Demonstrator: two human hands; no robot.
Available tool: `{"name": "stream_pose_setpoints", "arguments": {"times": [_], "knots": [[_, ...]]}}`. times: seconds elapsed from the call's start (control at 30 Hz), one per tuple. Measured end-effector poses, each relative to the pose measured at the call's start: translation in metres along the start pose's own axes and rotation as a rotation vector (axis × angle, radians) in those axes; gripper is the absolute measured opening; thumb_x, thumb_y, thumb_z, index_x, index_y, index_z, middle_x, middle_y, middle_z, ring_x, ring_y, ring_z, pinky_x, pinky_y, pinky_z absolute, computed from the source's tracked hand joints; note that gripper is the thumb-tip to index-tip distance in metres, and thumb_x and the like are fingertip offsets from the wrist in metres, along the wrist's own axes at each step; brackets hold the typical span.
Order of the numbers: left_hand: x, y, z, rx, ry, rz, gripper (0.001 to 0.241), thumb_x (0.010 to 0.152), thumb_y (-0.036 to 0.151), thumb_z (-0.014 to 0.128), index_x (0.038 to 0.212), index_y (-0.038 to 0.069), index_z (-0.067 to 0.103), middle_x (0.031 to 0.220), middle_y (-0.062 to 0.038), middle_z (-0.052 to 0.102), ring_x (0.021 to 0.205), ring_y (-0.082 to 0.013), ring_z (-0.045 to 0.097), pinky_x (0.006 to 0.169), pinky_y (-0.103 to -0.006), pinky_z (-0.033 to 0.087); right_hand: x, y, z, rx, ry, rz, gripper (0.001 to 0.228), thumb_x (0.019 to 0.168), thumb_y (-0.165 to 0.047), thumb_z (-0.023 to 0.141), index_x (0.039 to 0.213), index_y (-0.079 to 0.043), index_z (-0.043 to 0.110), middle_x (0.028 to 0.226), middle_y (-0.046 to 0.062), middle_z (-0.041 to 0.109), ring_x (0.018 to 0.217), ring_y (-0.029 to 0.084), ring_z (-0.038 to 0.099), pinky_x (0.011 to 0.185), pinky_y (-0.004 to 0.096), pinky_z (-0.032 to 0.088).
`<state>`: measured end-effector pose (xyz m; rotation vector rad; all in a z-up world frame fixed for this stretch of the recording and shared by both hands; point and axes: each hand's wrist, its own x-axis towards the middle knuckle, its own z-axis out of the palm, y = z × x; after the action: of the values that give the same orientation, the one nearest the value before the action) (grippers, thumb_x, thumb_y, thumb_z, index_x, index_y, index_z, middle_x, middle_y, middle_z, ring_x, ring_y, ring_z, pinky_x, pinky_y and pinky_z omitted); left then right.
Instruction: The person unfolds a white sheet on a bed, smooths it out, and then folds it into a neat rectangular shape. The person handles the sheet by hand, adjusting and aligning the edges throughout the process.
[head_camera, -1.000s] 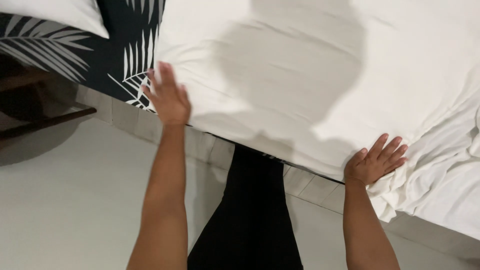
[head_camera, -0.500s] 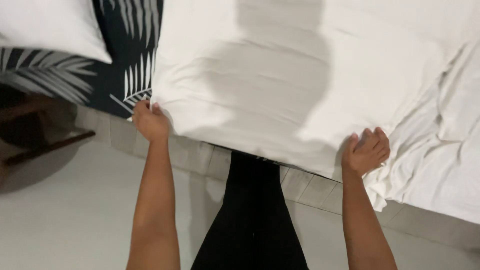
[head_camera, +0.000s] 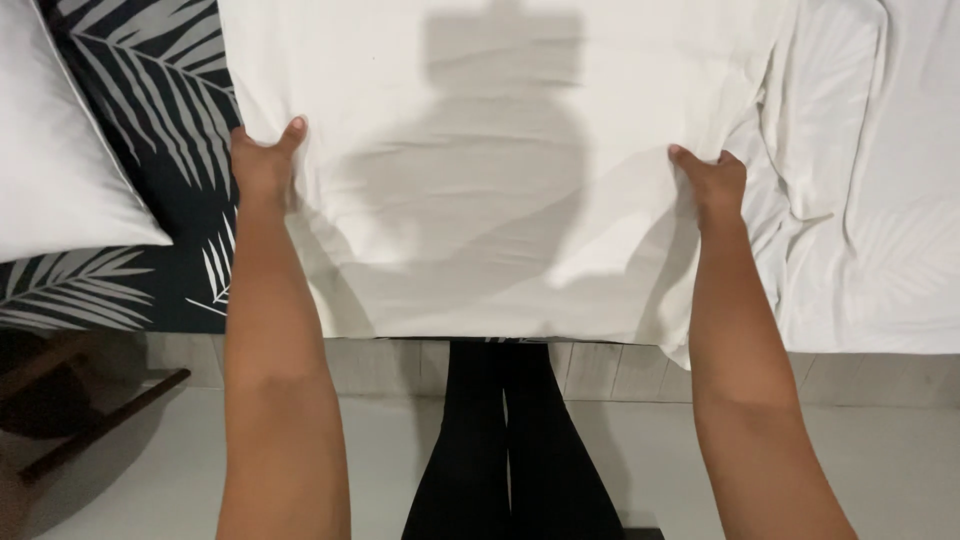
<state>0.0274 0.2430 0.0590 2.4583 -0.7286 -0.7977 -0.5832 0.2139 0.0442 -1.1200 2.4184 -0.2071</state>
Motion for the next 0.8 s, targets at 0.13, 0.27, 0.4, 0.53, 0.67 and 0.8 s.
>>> {"name": "stream_pose_setpoints", "arguments": {"times": [0.13,0.27,0.4,0.53,0.67,0.8], "knots": [[-0.009,0.039,-0.025,-0.295,-0.35,-0.222,0.076,0.086,0.031,0.088,0.145,-0.003,0.053,0.138,-0.018,0.066,0.124,-0.0304,0.064,0.106,-0.0429,0.048,-0.015,-0.05,-0.039,0.386,-0.348,0.311,0.08,0.078,-0.039,0.088,0.134,0.01,0.057,0.131,0.022,0.067,0.117,0.033,0.066,0.093,0.047,0.057],[-0.02,0.045,-0.06,-0.524,-0.48,-0.404,0.069,0.084,0.021,0.08,0.143,0.004,0.049,0.138,-0.017,0.064,0.124,-0.0298,0.066,0.105,-0.0462,0.055,-0.027,-0.067,-0.064,0.757,-0.674,0.431,0.068,0.084,-0.032,0.079,0.138,0.003,0.055,0.132,0.015,0.068,0.12,0.028,0.068,0.096,0.04,0.06],[-0.009,0.023,-0.085,-0.605,-0.664,-0.347,0.061,0.087,0.015,0.078,0.142,-0.003,0.057,0.138,-0.019,0.065,0.127,-0.0309,0.063,0.108,-0.0488,0.05,-0.009,-0.043,-0.08,0.892,-0.804,0.387,0.063,0.092,-0.029,0.074,0.142,0.005,0.055,0.135,0.016,0.067,0.123,0.027,0.067,0.101,0.042,0.056],[0.003,0.028,-0.127,-0.789,-0.696,-0.221,0.063,0.082,0.006,0.079,0.141,0.003,0.057,0.138,-0.011,0.067,0.129,-0.0268,0.063,0.112,-0.0446,0.048,-0.012,-0.065,-0.125,0.877,-0.808,0.222,0.058,0.091,-0.024,0.074,0.139,0.0,0.052,0.133,0.011,0.066,0.119,0.022,0.066,0.101,0.038,0.055],[0.001,0.04,-0.171,-0.941,-0.821,-0.094,0.071,0.081,0.003,0.081,0.146,-0.001,0.054,0.139,-0.015,0.066,0.132,-0.0316,0.062,0.115,-0.0494,0.047,-0.019,-0.084,-0.179,0.023,-0.479,0.167,0.073,0.098,-0.051,0.074,0.117,0.019,0.061,0.087,0.026,0.067,0.056,0.019,0.034,0.045,0.04,0.025],[-0.03,0.006,-0.209,-0.859,-0.718,-0.066,0.079,0.073,0.001,0.082,0.146,-0.001,0.052,0.138,-0.017,0.066,0.134,-0.0342,0.061,0.116,-0.052,0.045,-0.074,-0.097,-0.225,0.21,-0.35,0.235,0.06,0.089,-0.048,0.081,0.108,0.006,0.063,0.076,0.009,0.055,0.042,0.009,0.031,0.035,0.033,0.022]]}}
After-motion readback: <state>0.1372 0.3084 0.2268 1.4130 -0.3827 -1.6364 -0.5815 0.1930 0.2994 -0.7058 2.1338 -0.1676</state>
